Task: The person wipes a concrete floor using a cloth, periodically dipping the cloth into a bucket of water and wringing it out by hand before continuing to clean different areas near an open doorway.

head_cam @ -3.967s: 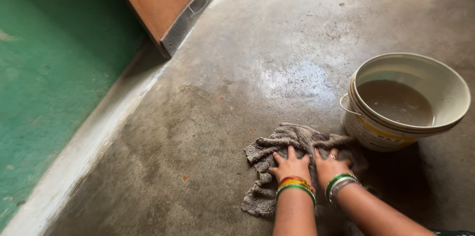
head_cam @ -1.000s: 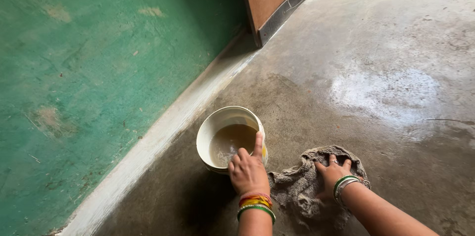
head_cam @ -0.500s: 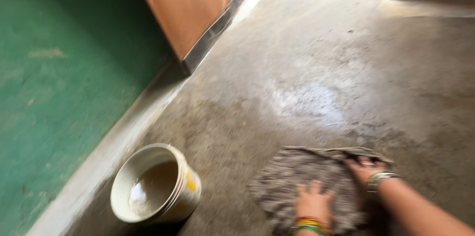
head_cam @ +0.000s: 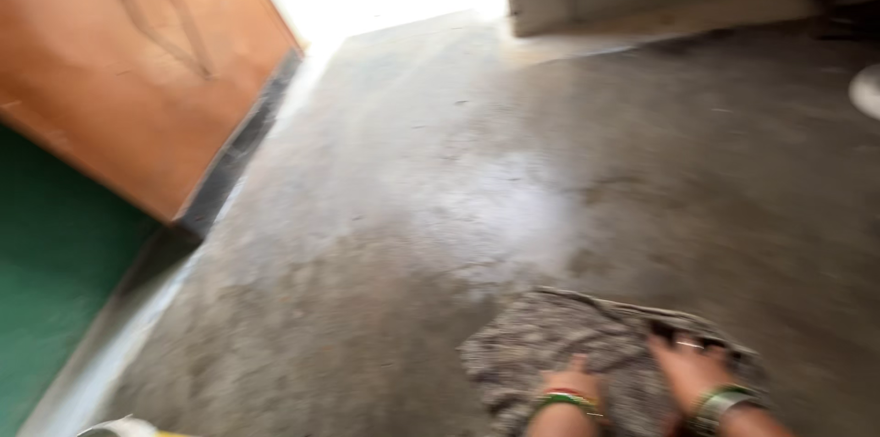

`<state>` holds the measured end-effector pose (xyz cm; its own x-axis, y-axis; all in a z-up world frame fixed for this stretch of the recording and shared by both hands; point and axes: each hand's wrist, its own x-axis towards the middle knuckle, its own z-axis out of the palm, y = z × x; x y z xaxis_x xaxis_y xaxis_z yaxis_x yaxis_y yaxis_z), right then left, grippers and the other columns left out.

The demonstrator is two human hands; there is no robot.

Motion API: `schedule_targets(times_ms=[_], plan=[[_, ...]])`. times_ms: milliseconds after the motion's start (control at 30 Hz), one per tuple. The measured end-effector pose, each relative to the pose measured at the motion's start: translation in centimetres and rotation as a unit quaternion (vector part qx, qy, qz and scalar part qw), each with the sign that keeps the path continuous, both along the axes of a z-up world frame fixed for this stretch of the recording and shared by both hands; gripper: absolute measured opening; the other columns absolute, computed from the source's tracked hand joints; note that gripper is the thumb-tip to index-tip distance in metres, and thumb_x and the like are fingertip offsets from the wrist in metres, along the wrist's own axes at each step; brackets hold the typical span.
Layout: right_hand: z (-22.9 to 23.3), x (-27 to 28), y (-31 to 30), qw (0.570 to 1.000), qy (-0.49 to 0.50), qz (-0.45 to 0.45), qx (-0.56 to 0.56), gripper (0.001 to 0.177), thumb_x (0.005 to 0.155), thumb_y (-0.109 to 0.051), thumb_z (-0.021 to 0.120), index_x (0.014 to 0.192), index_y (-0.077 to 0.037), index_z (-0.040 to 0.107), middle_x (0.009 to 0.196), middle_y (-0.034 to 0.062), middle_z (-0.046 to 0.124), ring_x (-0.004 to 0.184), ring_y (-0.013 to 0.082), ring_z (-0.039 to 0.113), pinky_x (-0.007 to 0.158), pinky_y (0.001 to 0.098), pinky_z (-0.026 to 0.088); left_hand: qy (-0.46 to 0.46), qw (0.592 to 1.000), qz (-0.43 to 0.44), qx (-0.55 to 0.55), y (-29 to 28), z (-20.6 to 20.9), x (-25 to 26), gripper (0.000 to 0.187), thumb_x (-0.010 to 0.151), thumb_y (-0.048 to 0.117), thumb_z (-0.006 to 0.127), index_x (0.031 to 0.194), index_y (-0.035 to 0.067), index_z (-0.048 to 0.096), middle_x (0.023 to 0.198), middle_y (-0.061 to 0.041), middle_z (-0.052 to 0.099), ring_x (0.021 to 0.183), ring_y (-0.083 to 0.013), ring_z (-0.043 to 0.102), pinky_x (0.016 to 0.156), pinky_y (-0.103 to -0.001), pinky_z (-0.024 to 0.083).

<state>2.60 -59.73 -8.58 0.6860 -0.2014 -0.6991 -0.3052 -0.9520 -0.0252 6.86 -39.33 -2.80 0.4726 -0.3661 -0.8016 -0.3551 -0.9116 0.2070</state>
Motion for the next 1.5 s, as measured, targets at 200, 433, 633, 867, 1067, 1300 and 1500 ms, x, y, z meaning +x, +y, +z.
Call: schedule_targets(times_ms=[200, 433, 633, 867, 1067, 1300, 1500], plan=[[10.0, -0.8, 3.6, 0.997, -0.013, -0.029, 0.069, 0.145, 0.051, -0.026, 0.106, 0.164, -0.023, 0.015, 0.167, 0.0217, 0.015, 0.148, 0.0627, 0.013, 0.117, 0.0661, 0.035, 0.001, 0.994, -0.026, 0.109, -3.0, 3.5, -2.5, 0.069, 0.096, 0.031, 0.063, 0.158, 0.037, 0.033, 0.171, -0.004, 0.014, 0.154, -0.0438, 0.023, 0.119, -0.057, 0.035], [12.4, 0.0, 4.4, 0.998, -0.014, 0.051, 0.044, 0.147, 0.049, -0.034, 0.105, 0.164, -0.025, 0.014, 0.170, 0.0150, 0.013, 0.150, 0.0581, 0.016, 0.115, 0.0579, 0.045, 0.006, 0.989, 0.021, 0.146, 0.5, 5.5, -2.8, 0.081, 0.092, 0.032, 0.070, 0.161, 0.034, 0.027, 0.173, -0.005, 0.007, 0.154, -0.0433, 0.025, 0.119, -0.055, 0.038], [11.8, 1.7, 5.3, 0.989, -0.021, 0.145, 0.018, 0.146, 0.049, -0.044, 0.105, 0.164, -0.025, 0.016, 0.169, 0.0158, 0.017, 0.148, 0.0590, 0.019, 0.116, 0.0564, 0.042, 0.002, 0.984, 0.066, 0.164, 1.2, 5.5, -3.7, 0.093, 0.088, 0.046, 0.078, 0.163, 0.024, 0.027, 0.173, -0.011, 0.008, 0.155, -0.0451, 0.021, 0.120, -0.054, 0.037], [7.9, 4.9, 4.7, 0.957, -0.003, 0.289, -0.011, 0.146, 0.055, -0.064, 0.097, 0.164, -0.010, 0.016, 0.162, 0.0341, 0.024, 0.149, 0.0493, 0.026, 0.118, 0.0681, 0.027, -0.058, 0.986, 0.094, 0.121, 2.5, 1.8, 1.8, 0.083, 0.086, 0.041, 0.079, 0.155, 0.014, 0.040, 0.166, -0.018, 0.023, 0.152, -0.0452, 0.025, 0.114, -0.057, 0.041], [7.9, 11.9, 6.5, 0.979, -0.056, 0.196, 0.009, 0.143, 0.055, -0.064, 0.099, 0.162, -0.013, 0.019, 0.163, 0.0287, 0.025, 0.151, 0.0484, 0.022, 0.123, 0.0641, 0.023, -0.141, 0.975, 0.159, 0.060, 3.2, 1.8, 10.0, 0.079, 0.083, 0.018, 0.087, 0.150, 0.018, 0.046, 0.160, -0.017, 0.030, 0.151, -0.0426, 0.027, 0.112, -0.055, 0.045], [5.9, 15.2, 8.8, 0.998, 0.035, -0.022, 0.054, 0.113, 0.081, -0.030, 0.089, 0.163, -0.044, 0.013, 0.174, 0.0045, 0.000, 0.155, 0.0553, -0.001, 0.111, 0.0784, 0.029, -0.095, 0.973, 0.212, 0.016, 6.9, -7.9, 16.9, 0.053, 0.102, 0.036, 0.053, 0.154, 0.040, 0.043, 0.167, -0.020, 0.017, 0.151, -0.0454, 0.030, 0.115, -0.058, 0.042], [4.9, 14.5, 9.3, 0.990, 0.065, -0.105, 0.075, 0.092, 0.096, -0.030, 0.073, 0.164, -0.046, 0.012, 0.176, 0.0048, -0.005, 0.158, 0.0509, -0.003, 0.115, 0.0777, 0.023, -0.139, 0.926, 0.350, 0.016, 6.4, -10.2, 17.8, 0.088, 0.092, 0.072, 0.061, 0.161, 0.025, 0.032, 0.160, -0.023, 0.028, 0.140, -0.0434, 0.048, 0.114, -0.052, 0.045]])
